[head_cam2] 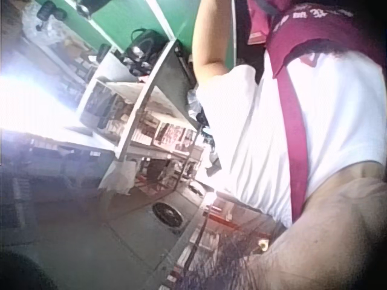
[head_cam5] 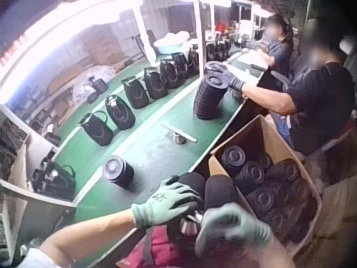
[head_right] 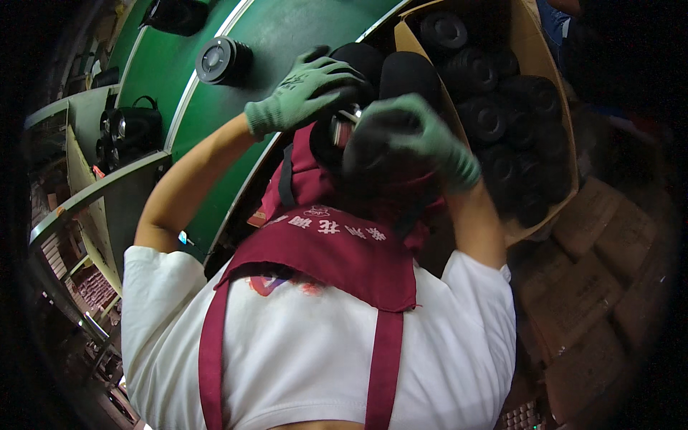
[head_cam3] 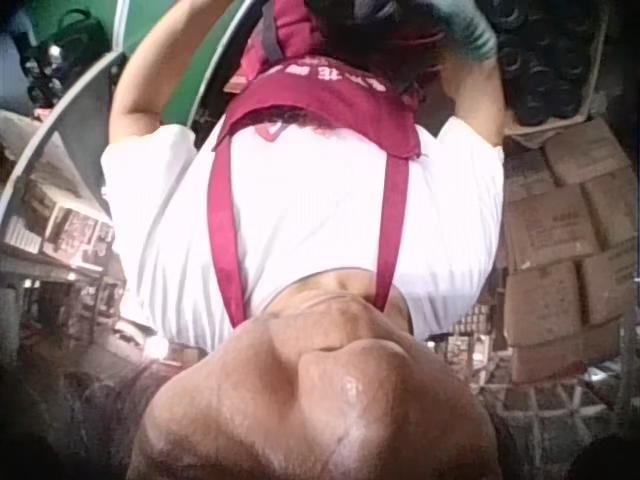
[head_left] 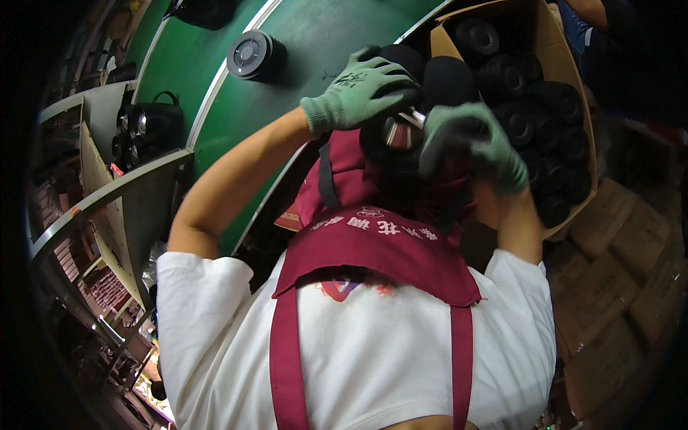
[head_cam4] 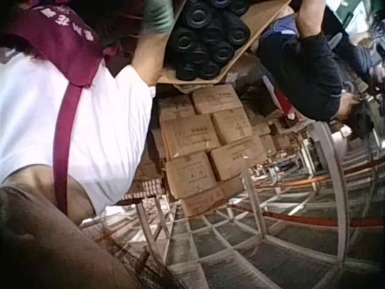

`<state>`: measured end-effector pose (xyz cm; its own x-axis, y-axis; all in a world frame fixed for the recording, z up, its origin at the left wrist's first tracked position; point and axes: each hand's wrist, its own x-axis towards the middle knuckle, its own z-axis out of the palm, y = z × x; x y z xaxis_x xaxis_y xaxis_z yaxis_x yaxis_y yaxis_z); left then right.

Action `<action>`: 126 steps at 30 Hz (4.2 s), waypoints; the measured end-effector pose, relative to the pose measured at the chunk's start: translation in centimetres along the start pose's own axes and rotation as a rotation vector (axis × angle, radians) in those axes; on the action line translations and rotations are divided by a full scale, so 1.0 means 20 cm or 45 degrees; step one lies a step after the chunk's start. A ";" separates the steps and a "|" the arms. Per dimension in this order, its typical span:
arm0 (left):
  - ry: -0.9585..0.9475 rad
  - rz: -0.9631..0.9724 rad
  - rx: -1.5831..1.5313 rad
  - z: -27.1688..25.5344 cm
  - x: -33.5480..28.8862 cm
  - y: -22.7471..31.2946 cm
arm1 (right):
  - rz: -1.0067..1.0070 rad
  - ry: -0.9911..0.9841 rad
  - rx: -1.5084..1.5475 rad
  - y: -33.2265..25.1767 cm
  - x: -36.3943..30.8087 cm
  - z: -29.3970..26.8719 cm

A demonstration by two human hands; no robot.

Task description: The person assembles black kettles on a green conveyor belt. They pick up a kettle body, insert a metal heating element, and secure a black lid. The person repeats this process for multiple units, placing the finished kettles on the belt.

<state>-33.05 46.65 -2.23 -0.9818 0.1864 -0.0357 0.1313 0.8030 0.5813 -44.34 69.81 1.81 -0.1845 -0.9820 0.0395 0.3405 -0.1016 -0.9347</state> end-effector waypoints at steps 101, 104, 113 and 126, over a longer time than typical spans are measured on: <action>1.568 -1.705 0.464 -0.50 -2.02 -1.27 | -0.038 0.547 -0.672 0.90 2.76 0.02; 1.590 -1.502 0.516 -0.46 -1.86 -1.09 | 0.184 0.484 -0.913 0.79 2.56 0.15; 1.192 -0.564 0.504 -0.48 -1.16 0.12 | 0.447 -0.197 -0.025 0.12 1.30 0.76; 0.868 -0.480 -1.538 0.15 -1.06 0.24 | 0.511 -0.034 -0.013 0.36 -0.07 -0.13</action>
<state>-11.13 48.21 -1.06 -0.8496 -0.5050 -0.1520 -0.0020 -0.2852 0.9585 -44.06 70.82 -5.84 -0.0150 -0.9472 -0.3202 0.3712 0.2921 -0.8814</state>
